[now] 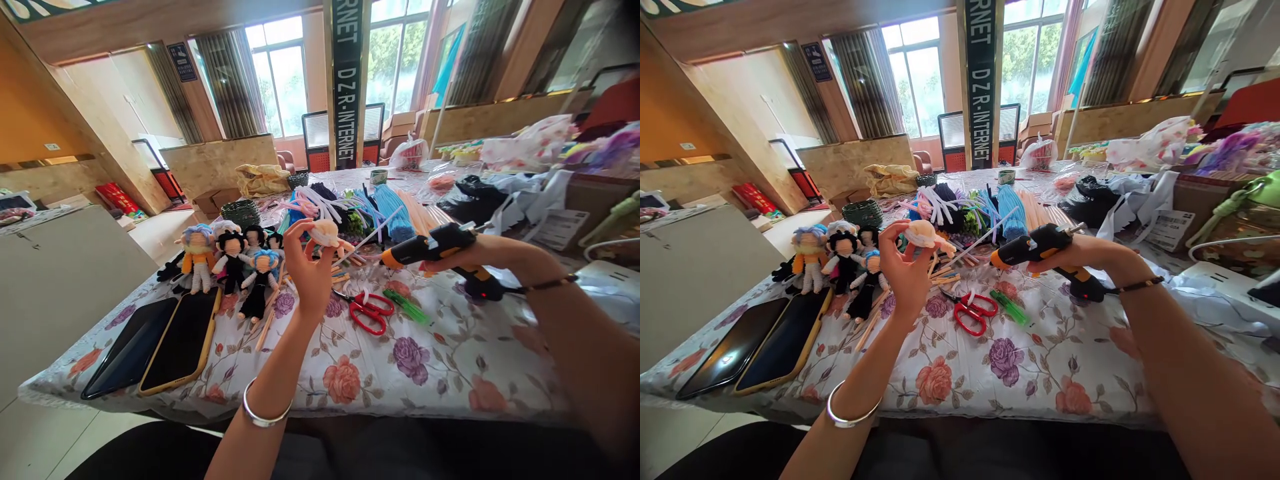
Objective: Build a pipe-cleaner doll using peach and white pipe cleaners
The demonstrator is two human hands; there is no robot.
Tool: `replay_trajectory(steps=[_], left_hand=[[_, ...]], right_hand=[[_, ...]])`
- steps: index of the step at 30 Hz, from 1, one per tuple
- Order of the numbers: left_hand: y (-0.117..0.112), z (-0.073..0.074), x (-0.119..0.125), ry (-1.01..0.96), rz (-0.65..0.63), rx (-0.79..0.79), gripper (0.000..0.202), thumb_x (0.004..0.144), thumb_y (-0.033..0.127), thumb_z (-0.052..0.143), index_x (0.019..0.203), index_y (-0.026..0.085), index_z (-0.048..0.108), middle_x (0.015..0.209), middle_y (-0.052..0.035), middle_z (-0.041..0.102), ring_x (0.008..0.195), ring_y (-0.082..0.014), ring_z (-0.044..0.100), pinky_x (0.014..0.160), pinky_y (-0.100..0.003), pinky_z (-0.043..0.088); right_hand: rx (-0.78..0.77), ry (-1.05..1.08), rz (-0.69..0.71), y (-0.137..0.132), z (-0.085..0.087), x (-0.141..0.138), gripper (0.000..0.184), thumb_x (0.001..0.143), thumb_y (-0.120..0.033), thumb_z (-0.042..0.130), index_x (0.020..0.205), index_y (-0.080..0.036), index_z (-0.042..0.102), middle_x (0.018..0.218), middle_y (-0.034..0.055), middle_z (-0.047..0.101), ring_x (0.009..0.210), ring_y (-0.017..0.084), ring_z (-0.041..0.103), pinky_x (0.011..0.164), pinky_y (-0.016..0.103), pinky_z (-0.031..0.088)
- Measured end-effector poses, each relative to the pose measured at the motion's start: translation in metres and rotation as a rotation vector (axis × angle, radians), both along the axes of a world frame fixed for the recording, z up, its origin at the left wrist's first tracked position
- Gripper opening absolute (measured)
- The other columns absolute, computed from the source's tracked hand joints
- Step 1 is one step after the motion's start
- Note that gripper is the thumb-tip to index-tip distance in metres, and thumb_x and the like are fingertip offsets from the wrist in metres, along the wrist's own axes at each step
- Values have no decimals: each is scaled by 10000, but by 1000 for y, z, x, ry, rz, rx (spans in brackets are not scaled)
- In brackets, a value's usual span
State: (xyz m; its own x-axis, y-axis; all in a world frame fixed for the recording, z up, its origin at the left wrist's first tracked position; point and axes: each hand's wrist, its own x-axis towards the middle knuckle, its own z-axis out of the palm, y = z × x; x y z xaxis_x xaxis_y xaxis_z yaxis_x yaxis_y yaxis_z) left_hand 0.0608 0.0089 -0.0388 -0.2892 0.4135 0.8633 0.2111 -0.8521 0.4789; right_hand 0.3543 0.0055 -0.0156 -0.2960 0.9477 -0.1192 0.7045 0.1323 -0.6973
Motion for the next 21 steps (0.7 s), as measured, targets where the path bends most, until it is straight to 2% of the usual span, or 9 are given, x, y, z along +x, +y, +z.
replay_trajectory(steps=[4, 8, 10, 12, 16, 19, 21], left_hand=[[-1, 0, 0, -19, 17, 0, 414, 677, 225, 748, 998, 227, 486, 1090, -45, 499, 1042, -159, 514, 768, -259, 532], [-1, 0, 0, -16, 40, -4, 441, 656, 208, 754, 985, 232, 461, 1079, -38, 487, 1020, -156, 514, 740, -249, 530], [-2, 0, 0, -3, 52, 5, 436, 652, 209, 758, 973, 228, 463, 1067, -36, 489, 1009, -155, 514, 745, -255, 528], [-3, 1, 0, 27, 74, 22, 418, 659, 215, 758, 965, 226, 473, 1051, -33, 495, 997, -152, 515, 758, -267, 527], [-5, 2, -1, 101, 144, 76, 360, 685, 210, 742, 951, 223, 500, 1021, -28, 513, 980, -149, 521, 750, -269, 523], [-6, 2, -2, 117, 171, 112, 327, 701, 191, 728, 946, 218, 514, 1005, -29, 516, 971, -146, 523, 757, -272, 519], [-5, 2, -2, 123, 192, 108, 321, 711, 200, 721, 954, 218, 511, 1010, -34, 515, 976, -151, 524, 765, -280, 518]], right_hand=[[1, 266, -135, -13, 13, -6, 351, 612, -407, 776, 871, -177, 718, 966, 76, 712, 935, 248, 616, 876, 356, 468], [33, 500, -303, -26, 28, -23, 323, 502, -350, 827, 760, -184, 726, 807, 49, 709, 802, 223, 631, 781, 340, 496], [75, 578, -281, -31, 33, -31, 300, 468, -321, 839, 702, -183, 712, 728, 24, 685, 750, 202, 625, 737, 321, 497], [98, 628, -209, -36, 38, -39, 274, 503, -319, 831, 706, -183, 707, 717, 12, 674, 739, 191, 624, 749, 325, 496], [101, 592, -114, -46, 44, -52, 258, 559, -349, 810, 730, -191, 699, 747, 10, 686, 781, 198, 635, 782, 333, 487], [145, 450, -221, -49, 49, -60, 332, 491, -376, 825, 734, -197, 688, 740, -5, 674, 713, 166, 603, 685, 289, 465], [128, 240, -346, -47, 51, -60, 381, 470, -442, 810, 736, -201, 681, 658, -16, 634, 584, 139, 530, 559, 275, 413]])
